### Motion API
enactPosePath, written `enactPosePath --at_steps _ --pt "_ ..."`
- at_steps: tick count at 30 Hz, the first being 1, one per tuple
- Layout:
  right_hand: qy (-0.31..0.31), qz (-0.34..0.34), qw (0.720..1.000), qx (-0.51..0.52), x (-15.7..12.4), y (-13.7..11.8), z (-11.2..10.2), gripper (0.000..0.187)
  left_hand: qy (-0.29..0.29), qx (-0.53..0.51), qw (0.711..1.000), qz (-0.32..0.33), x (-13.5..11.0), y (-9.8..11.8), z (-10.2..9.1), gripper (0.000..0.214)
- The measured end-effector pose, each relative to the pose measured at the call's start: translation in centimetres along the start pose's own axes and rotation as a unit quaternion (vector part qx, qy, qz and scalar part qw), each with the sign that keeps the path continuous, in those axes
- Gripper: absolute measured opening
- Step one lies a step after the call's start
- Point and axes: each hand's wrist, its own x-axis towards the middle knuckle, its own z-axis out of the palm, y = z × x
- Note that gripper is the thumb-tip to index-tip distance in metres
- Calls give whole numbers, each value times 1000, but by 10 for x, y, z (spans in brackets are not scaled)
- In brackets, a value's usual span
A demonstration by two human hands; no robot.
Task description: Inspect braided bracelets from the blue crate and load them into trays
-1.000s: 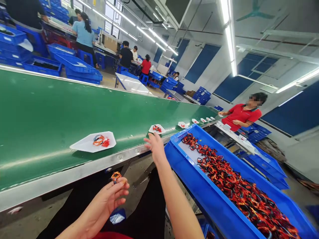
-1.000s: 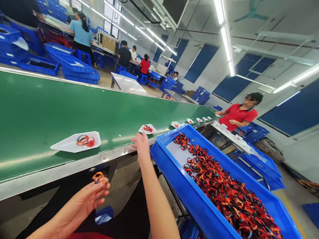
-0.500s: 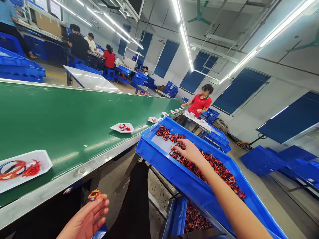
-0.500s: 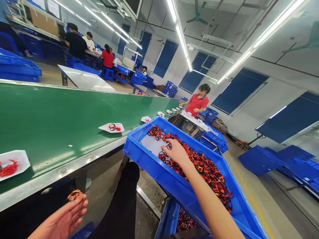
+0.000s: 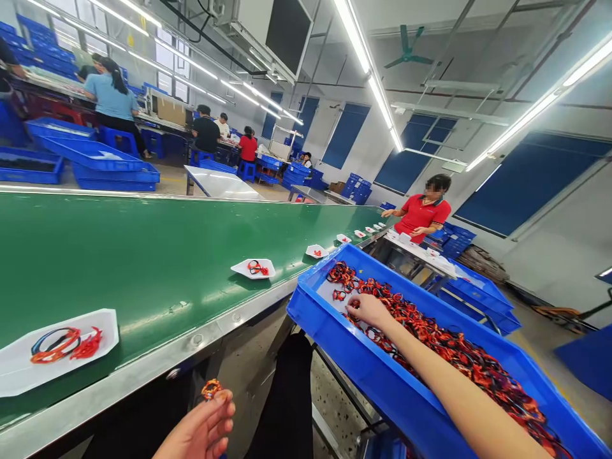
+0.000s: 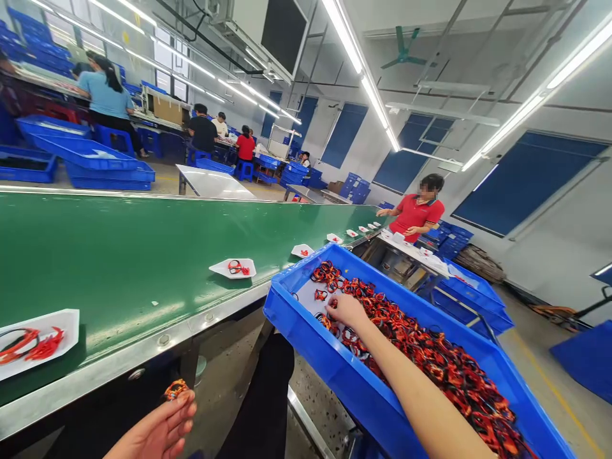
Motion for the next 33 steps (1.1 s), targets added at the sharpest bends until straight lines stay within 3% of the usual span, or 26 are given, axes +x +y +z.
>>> enactPosePath --at_steps 5,9,12,15,16,18,20,23,25,27,33 --pt "58 40 989 130 -4 6 -25 25 -17 -3 1000 -3 4 -7 1 27" --pt "61 55 957 280 -9 -9 -44 38 -29 -6 1000 2 4 -6 1 27" --pt "57 37 923 380 -19 -40 -63 47 -58 -20 998 17 -2 1 6 22" --pt "26 -4 895 446 -43 -95 -66 44 -98 -32 993 62 -12 13 22 20" --pt "10 -23 885 465 -53 -117 -61 40 -113 -42 990 74 -16 18 30 23" --pt "-56 -77 836 540 -77 -165 -40 34 -154 -89 981 82 -23 27 47 30" --pt "-68 -163 838 516 -101 -211 -8 28 -194 -147 965 94 -28 37 59 32" --pt "82 -351 861 360 -127 -261 45 18 -168 -227 950 137 -30 51 62 26" --pt "154 -404 854 288 -135 -282 72 21 -133 -263 943 158 -30 60 54 27" --pt "190 -411 852 264 -138 -294 87 24 -125 -290 935 164 -31 68 42 29" --pt "193 -401 850 281 -135 -307 90 32 -118 -327 921 174 -28 75 25 24"
